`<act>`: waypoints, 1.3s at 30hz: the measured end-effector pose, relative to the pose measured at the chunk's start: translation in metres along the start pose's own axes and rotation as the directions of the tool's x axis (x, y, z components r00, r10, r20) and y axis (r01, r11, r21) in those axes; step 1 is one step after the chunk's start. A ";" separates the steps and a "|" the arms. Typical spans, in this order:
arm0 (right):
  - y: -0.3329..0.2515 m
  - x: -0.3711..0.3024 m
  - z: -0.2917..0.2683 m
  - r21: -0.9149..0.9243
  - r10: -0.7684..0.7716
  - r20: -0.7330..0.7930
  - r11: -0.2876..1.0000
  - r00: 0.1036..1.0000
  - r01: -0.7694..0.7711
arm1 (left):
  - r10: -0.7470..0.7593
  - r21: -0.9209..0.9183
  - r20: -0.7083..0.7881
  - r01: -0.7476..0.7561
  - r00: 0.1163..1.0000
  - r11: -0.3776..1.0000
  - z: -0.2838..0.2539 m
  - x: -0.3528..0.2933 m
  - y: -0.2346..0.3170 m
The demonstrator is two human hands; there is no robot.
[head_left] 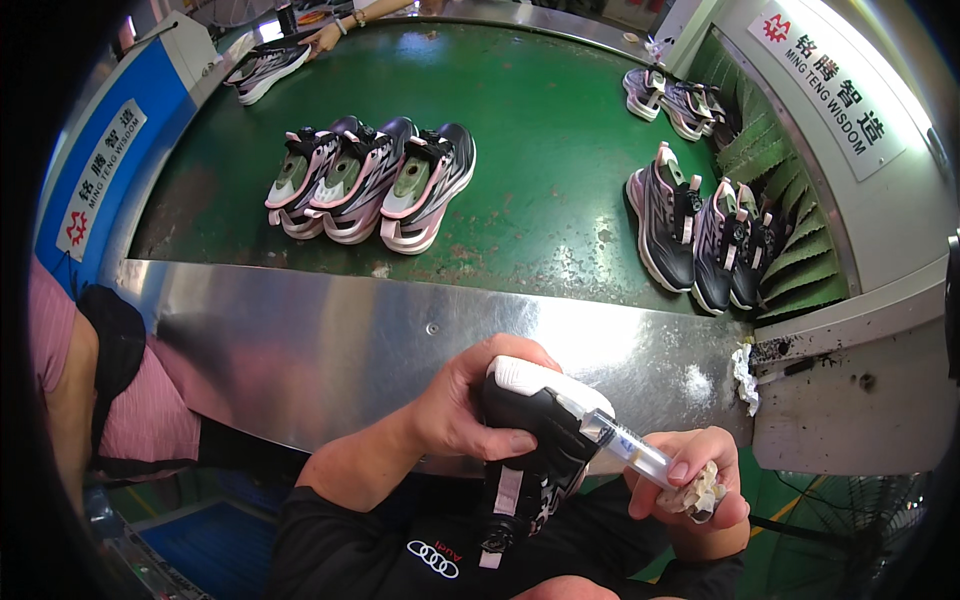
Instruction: The person picks up shoes from a conveyor belt, applies adhesive around the sole seams using a syringe, and places the shoes back onto the conveyor belt.
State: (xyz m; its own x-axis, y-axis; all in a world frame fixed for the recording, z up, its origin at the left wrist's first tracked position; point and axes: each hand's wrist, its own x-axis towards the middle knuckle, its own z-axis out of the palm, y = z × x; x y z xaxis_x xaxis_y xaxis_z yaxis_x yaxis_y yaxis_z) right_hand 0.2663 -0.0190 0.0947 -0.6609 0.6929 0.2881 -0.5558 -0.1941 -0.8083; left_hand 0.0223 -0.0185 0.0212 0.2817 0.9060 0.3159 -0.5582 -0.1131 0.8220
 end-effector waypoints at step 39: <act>0.036 -0.052 -0.027 -0.051 -0.002 -0.133 0.999 0.991 -0.005 | -0.109 0.009 -0.206 0.113 0.972 0.994 -0.026 0.010 -0.011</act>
State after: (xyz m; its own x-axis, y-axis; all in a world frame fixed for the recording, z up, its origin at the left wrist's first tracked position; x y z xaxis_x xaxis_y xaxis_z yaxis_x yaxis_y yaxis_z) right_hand 0.2947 -0.0433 0.0362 -0.5865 0.7798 0.2189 -0.5262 -0.1614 -0.8349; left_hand 0.0106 0.0020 0.0029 0.1737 0.9774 0.1202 -0.5153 -0.0138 0.8569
